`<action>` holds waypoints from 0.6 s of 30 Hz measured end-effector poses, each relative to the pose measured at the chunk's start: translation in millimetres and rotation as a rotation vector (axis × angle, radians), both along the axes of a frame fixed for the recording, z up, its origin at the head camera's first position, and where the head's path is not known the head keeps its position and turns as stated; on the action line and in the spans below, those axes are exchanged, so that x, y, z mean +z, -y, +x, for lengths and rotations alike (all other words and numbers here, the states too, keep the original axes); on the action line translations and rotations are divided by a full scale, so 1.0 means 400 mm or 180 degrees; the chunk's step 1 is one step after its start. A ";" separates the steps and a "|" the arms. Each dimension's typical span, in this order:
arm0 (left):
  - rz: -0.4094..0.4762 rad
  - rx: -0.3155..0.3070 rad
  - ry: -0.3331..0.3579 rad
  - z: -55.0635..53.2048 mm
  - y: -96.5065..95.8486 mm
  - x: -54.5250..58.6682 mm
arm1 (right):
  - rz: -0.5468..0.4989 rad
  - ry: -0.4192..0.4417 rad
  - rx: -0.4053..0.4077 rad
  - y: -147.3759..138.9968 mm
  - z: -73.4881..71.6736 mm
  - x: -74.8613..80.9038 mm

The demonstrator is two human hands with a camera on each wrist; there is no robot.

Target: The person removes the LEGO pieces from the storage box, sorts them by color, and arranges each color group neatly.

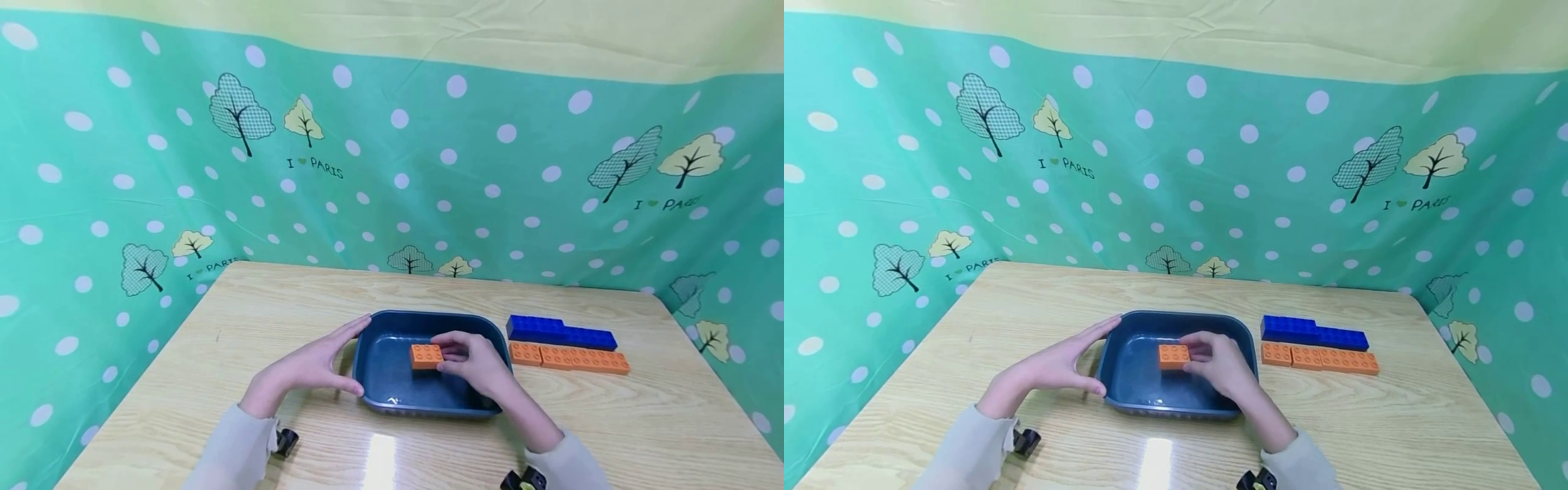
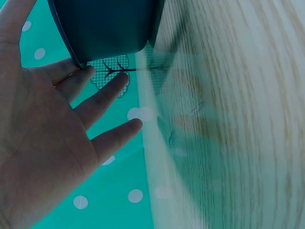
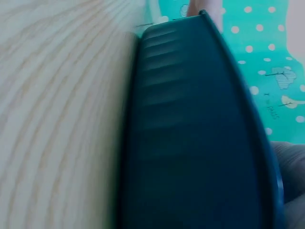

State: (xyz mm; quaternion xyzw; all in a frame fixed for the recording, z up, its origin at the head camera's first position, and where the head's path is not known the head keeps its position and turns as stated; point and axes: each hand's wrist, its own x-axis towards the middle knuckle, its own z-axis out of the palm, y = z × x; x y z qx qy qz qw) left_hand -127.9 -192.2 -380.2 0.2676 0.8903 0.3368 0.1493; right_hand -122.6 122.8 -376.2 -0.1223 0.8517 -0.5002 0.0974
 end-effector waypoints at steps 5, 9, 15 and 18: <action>-0.0011 -0.0009 -0.0011 0.001 0.002 0.000 | -0.0146 -0.0038 0.0046 -0.036 0.007 0.037; -0.0019 -0.0025 -0.0028 0.001 0.004 0.002 | -0.0122 -0.0128 0.0013 -0.090 0.011 0.081; 0.0046 -0.0058 -0.0035 0.000 0.000 0.002 | 0.0409 -0.0440 -0.0231 -0.244 0.014 0.137; 0.0067 -0.0068 -0.0015 0.000 -0.002 0.001 | 0.0814 -0.0625 -0.0424 -0.348 0.016 0.146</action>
